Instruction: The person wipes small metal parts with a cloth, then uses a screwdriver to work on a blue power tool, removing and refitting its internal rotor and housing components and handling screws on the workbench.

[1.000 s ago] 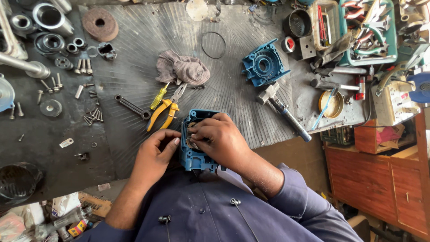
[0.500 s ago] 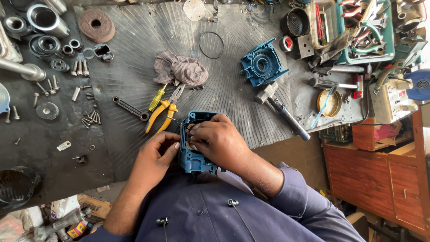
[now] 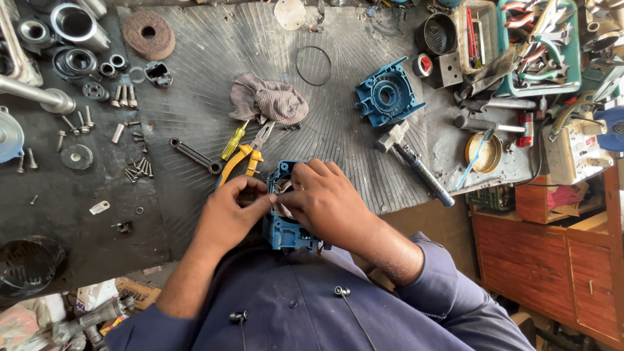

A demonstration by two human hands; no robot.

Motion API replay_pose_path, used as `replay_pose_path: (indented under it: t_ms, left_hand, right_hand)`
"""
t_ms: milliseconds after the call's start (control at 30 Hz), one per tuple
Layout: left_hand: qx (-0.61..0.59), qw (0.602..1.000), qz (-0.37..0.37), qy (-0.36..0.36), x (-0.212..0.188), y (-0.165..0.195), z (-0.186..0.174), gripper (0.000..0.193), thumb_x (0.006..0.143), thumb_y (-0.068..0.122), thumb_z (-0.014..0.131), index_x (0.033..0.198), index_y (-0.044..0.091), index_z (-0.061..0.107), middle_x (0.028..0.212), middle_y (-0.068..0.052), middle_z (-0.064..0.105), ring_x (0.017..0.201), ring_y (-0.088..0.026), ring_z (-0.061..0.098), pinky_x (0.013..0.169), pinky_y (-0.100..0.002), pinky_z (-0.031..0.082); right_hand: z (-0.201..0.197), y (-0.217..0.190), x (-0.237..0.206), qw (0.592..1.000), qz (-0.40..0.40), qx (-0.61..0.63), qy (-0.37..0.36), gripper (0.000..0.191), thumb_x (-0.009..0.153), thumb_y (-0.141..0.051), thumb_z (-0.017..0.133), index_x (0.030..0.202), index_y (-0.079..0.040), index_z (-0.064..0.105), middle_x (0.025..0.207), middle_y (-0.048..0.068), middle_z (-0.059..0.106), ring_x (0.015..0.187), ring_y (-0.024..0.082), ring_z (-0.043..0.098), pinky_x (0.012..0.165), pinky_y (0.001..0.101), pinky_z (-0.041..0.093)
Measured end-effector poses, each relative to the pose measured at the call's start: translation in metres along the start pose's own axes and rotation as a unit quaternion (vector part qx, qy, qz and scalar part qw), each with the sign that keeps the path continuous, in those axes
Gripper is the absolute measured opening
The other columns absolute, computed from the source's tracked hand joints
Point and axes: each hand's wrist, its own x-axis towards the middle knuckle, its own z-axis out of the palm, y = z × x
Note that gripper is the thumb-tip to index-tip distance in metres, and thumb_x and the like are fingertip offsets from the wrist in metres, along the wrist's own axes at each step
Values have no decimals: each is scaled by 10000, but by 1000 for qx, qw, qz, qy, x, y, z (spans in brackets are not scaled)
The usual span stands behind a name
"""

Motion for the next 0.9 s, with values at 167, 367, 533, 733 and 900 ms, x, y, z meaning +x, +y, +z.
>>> replay_pose_path:
  t_ms: [167, 367, 533, 733, 900]
  left_hand:
    - [77, 997, 3, -17, 9, 20, -7, 321, 800, 250, 826, 1009, 30, 721, 896, -42, 782, 773, -115, 734, 715, -274, 580]
    - [206, 978, -1, 9, -2, 50, -3, 373, 776, 328, 808, 1026, 61, 731, 947, -95, 790, 830, -226, 782, 754, -355, 588]
    - [278, 960, -13, -16, -13, 52, -26, 362, 868, 420, 732, 1087, 132, 738, 966, -120, 772, 883, -326, 744, 766, -434, 575]
    - [427, 875, 36, 226, -74, 14, -108, 235, 969, 228, 667, 1177, 136, 727, 1038, -113, 755, 917, -365, 705, 762, -481, 546]
    - [462, 835, 58, 293, -94, -26, -141, 270, 942, 199, 715, 1207, 148, 728, 1084, -91, 718, 919, -329, 703, 765, -437, 546]
  right_hand:
    - [7, 5, -5, 992, 3, 108, 59, 98, 806, -140, 807, 881, -124, 745, 914, 11, 621, 949, 226, 613, 859, 383, 478]
    - [4, 16, -18, 967, 61, 185, 163, 189, 800, -66, 871, 912, -79, 719, 960, 28, 680, 953, 218, 663, 842, 352, 525]
    - [2, 30, -44, 942, 101, 218, 233, 193, 845, 10, 824, 988, -45, 707, 1049, 86, 677, 1021, 205, 675, 891, 316, 549]
    - [16, 58, -87, 924, 150, 255, 242, 152, 870, 44, 767, 987, -19, 693, 1082, 97, 665, 1048, 197, 642, 941, 303, 510]
    - [36, 64, -107, 890, 200, 315, 263, 166, 909, 38, 743, 1045, -11, 661, 1092, 77, 628, 1023, 158, 616, 927, 274, 499]
